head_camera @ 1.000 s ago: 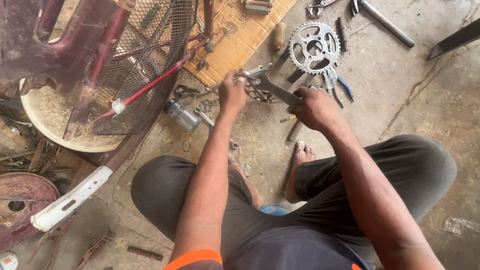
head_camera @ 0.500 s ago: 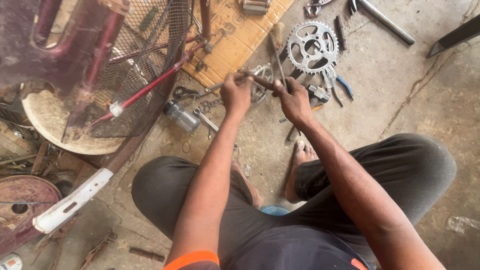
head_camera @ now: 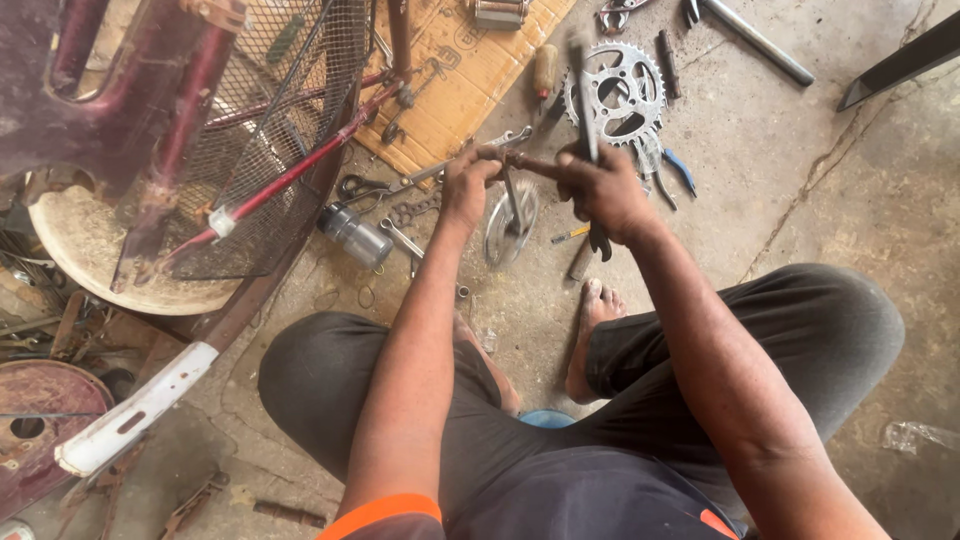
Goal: The person sits on the floor and uses a hammer and wrench to repair a bicycle chain. They repeatedly strike the chain links with the hammer while holding them with the wrench, attempting to adjust or fix the chain.
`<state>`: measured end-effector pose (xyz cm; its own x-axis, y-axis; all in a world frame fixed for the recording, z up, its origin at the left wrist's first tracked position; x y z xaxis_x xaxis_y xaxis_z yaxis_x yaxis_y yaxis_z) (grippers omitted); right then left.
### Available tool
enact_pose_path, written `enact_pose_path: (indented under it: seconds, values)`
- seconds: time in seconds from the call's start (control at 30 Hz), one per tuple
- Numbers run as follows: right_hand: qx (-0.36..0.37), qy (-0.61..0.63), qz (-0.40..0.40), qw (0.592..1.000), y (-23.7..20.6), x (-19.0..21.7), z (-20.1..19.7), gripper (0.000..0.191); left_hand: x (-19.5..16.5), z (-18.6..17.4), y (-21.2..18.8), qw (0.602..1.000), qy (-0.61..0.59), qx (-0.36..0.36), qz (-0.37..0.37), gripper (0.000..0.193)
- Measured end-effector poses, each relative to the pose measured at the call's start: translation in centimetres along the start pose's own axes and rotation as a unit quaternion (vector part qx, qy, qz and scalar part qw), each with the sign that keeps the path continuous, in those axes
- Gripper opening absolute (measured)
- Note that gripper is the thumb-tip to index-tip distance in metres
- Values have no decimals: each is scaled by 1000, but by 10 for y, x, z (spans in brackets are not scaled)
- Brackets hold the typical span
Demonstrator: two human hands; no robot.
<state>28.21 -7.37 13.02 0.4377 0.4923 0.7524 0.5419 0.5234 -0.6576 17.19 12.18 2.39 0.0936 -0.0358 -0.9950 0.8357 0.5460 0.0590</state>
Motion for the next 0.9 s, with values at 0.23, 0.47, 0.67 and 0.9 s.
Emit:
enact_pose_path:
  seconds: [0.23,0.47,0.67,0.9]
  values:
    - [-27,159,38,986,29,-14,-8,26,-5,16,-9,982,-150,-12,-116,22]
    - [-72,92,82,990,42,-44,14,19,18,31,-24,983,85,-123,-107,34]
    - [-69,86,77,991,45,-47,19,20,32,5,-18,988,58,-59,-134,41]
    - [-93,126,100,983,50,-47,17,22,35,-8,-22,989,-55,-6,-141,26]
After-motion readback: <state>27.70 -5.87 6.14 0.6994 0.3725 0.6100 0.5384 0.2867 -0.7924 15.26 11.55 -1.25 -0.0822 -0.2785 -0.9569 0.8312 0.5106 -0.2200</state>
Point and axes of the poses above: each hand's wrist, its own y-axis towards the middle knuckle, its own z-axis out of the palm, x = y × z, the point moved 1 cm from there along y, towards the middle knuckle, and after that the axes turned 13 degrees about z, right-handed, at the moved point
